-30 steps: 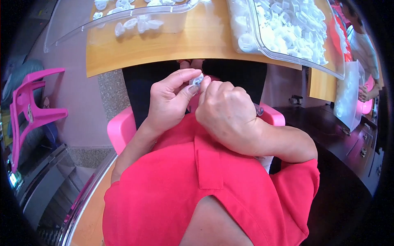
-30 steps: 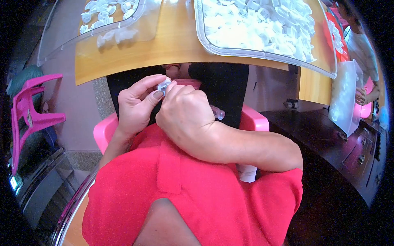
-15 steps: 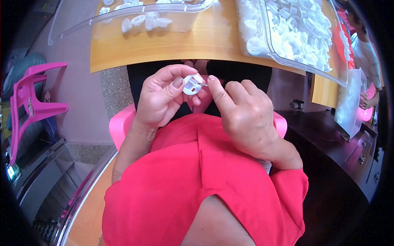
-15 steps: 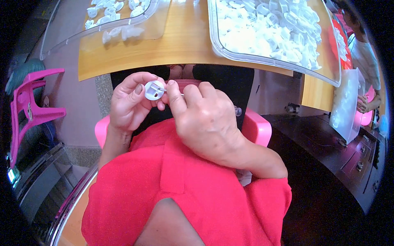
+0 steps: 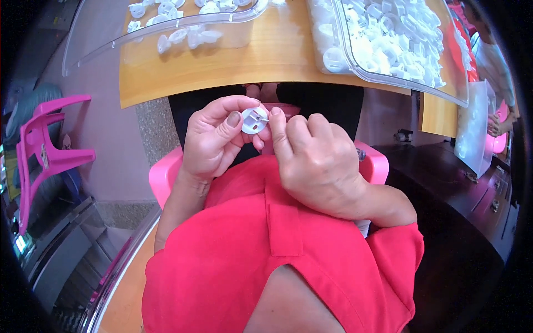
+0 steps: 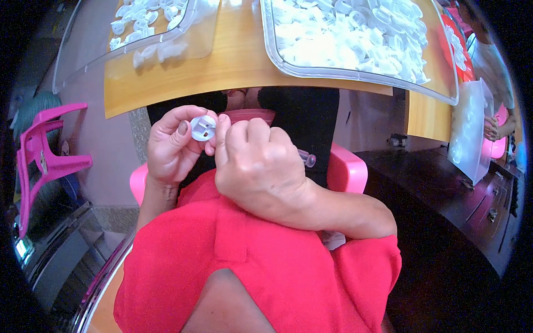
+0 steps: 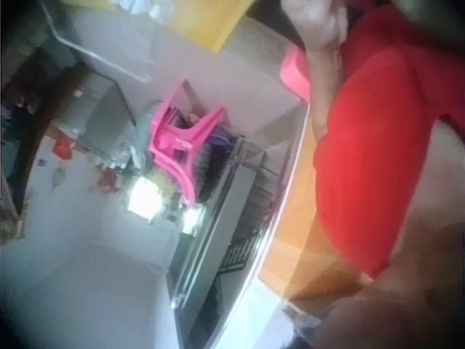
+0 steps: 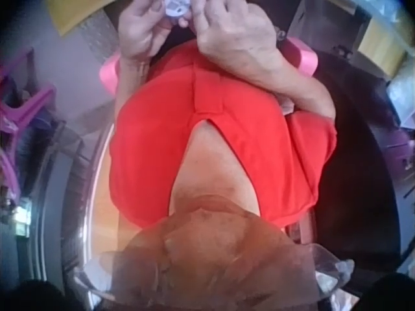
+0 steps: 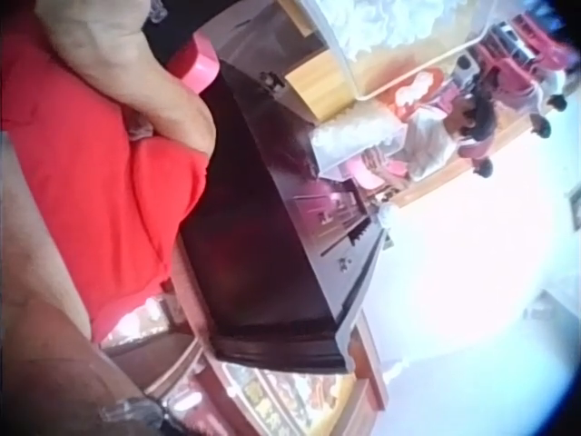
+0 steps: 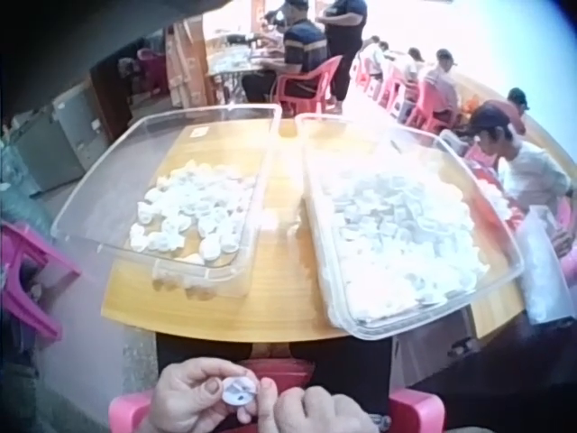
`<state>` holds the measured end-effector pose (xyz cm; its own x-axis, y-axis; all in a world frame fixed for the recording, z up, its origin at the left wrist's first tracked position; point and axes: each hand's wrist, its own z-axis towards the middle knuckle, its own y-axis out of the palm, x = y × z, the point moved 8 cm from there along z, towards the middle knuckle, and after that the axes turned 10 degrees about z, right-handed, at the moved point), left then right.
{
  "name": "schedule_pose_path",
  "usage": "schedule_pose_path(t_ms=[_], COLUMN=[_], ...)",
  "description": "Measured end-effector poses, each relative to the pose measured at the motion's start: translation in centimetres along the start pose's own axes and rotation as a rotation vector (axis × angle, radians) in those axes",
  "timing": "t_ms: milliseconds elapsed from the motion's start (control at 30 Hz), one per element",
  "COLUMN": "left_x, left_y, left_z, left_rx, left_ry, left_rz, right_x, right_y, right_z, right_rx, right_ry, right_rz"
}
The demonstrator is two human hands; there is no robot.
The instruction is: The person processes plastic components by taking pieces from a container, working on their inner slots using a small pointed tool, and placing them into a tray.
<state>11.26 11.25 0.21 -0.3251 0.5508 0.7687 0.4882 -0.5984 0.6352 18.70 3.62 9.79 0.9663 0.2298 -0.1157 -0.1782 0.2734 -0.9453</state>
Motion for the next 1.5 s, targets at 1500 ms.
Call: schedule_pose_path(t_ms=[1500], left_x=[-0.9], left_y=[0.6], left_z=[-0.7], left_rx=[0.039], left_ry=[-0.245], left_rz=[0.143], right_x=[-0.7], right_y=[-0.1], right_z=[-0.6], right_rx=[-0.287], right_ry=[-0.169], right_rz=[0.162])
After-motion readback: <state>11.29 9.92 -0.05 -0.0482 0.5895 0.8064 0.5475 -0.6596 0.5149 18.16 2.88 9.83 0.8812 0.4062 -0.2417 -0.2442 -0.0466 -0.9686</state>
